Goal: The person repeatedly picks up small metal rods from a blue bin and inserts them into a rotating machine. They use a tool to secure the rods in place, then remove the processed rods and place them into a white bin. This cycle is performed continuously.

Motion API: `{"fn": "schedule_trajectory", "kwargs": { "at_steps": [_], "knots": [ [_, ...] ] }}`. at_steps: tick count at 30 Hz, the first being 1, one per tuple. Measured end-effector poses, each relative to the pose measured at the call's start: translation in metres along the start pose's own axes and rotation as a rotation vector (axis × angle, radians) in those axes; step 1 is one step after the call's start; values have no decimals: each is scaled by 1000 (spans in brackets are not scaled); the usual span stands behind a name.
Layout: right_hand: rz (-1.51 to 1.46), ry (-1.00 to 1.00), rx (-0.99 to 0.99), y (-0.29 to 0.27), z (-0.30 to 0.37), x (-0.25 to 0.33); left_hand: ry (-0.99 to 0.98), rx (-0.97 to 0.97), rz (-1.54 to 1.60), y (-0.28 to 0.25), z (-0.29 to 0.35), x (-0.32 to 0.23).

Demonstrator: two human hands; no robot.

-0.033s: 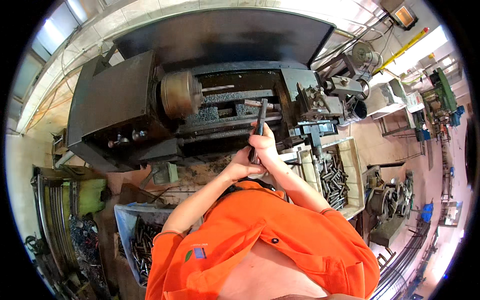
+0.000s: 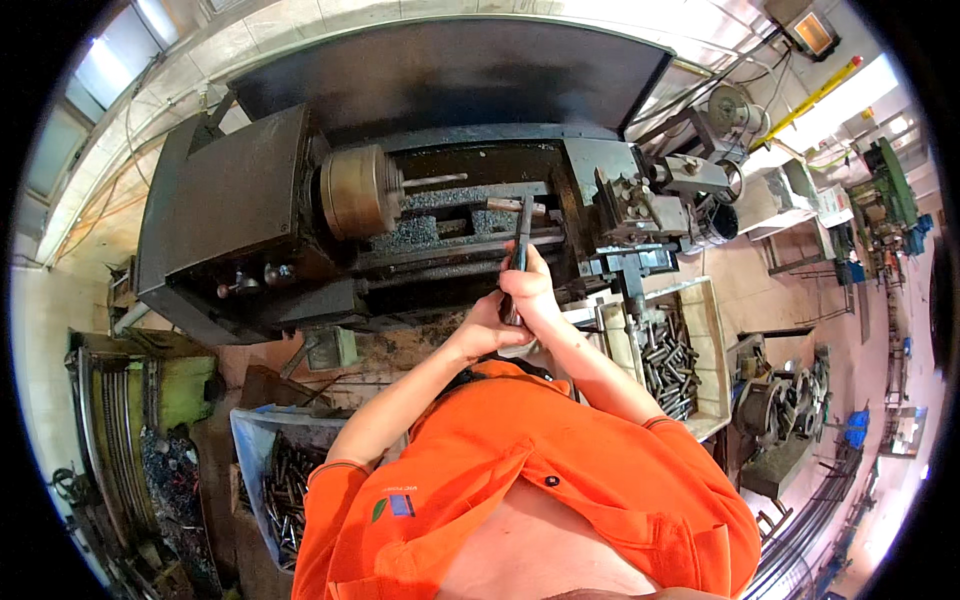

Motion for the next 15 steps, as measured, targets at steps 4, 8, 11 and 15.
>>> {"fn": "schedule_trajectory", "kwargs": {
  "at_steps": [4,8,11,15],
  "knots": [
    [252,-48,17,-14,-37,2,88,-76,272,16,-16,-32],
    [390,-74,28,-13,-59,5,48,-116,200,6,-25,-39],
    [377,-25,52,-4,-59,16,70,-155,259,5,-27,-38],
    [427,54,53,9,-60,21,44,-135,259,-11,-26,-32]
  ]
}}
Point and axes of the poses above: each hand's wrist, its own z-axis away from the middle knuckle, its own y-axis out of the palm, x = y × z, the point moved 3 cm from there along -z, towards the middle knuckle, and after that the axes turned 1 degree about x, right-handed, at the moved point
